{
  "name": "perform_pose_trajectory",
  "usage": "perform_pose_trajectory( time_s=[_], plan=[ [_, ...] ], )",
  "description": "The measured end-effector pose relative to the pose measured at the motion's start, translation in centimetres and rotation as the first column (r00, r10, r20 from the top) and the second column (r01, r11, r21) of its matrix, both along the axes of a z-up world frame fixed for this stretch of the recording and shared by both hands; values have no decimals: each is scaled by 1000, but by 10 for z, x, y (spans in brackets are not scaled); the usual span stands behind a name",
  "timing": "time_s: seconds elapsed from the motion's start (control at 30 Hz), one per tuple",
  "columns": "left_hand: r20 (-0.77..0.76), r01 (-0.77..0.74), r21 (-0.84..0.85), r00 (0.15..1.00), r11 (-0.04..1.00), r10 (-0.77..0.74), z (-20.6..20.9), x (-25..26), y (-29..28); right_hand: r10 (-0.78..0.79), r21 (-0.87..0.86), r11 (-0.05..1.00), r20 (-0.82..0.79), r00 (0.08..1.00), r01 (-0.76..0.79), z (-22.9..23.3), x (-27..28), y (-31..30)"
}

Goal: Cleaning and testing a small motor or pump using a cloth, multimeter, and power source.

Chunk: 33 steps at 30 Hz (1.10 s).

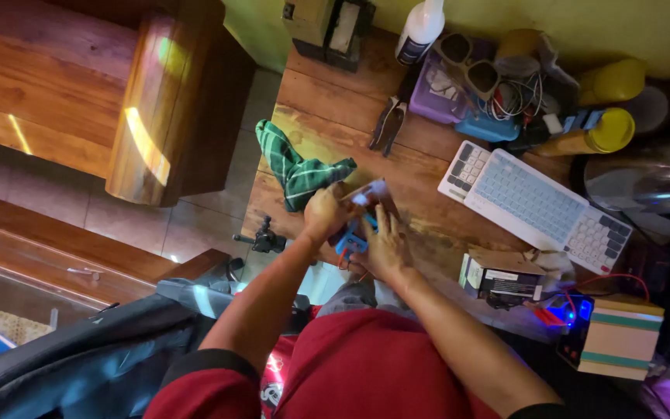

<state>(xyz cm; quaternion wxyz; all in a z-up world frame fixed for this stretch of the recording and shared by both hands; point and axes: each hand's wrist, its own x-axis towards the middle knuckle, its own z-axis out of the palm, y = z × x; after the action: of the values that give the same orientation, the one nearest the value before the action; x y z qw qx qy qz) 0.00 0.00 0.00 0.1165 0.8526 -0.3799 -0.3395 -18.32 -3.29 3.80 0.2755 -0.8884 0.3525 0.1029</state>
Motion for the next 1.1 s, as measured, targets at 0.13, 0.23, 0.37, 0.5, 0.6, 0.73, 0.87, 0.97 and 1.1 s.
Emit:
perform_pose_trajectory(
  time_s=[0.13, 0.23, 0.37, 0.5, 0.6, 0.73, 0.87, 0.97, 1.1],
  plan=[
    [5, -23, -95, 1000, 995, 23, 31, 17, -12, -65, 68, 996, 24, 998, 64, 16, 1, -2],
    [95, 49, -213, 995, 976, -29, 101, 20, -24, -2, -14, 1000, -83, 997, 1, 8, 0, -12],
    [295, 302, -524, 942, 797, -163, 123, 3, -14, -683, 724, 615, 291, 670, 312, -46, -13, -39],
    [518, 555, -591, 817, 586, -252, 107, -31, 1, -985, 953, -131, -94, 145, -274, 44, -11, -82],
    [470, 540, -673, 840, 505, -271, 139, -53, -5, -971, 965, 167, 126, 201, 203, -16, -48, -101],
    [343, 386, -759, 922, 524, -183, 150, -60, -9, -989, 993, 100, 92, 111, 64, 38, -52, -113],
    [-38, -48, -734, 999, 678, 30, 130, -48, -28, -962, 955, 234, 201, 185, 180, 50, -72, -111],
    [-489, -294, -529, 873, 796, -2, 93, -42, -43, -964, 969, 202, 171, 206, 143, 62, -81, -108],
    [-799, -268, -359, 584, 894, -146, 73, -56, -51, -961, 959, 219, 180, 212, 180, 67, -96, -103]
  ],
)
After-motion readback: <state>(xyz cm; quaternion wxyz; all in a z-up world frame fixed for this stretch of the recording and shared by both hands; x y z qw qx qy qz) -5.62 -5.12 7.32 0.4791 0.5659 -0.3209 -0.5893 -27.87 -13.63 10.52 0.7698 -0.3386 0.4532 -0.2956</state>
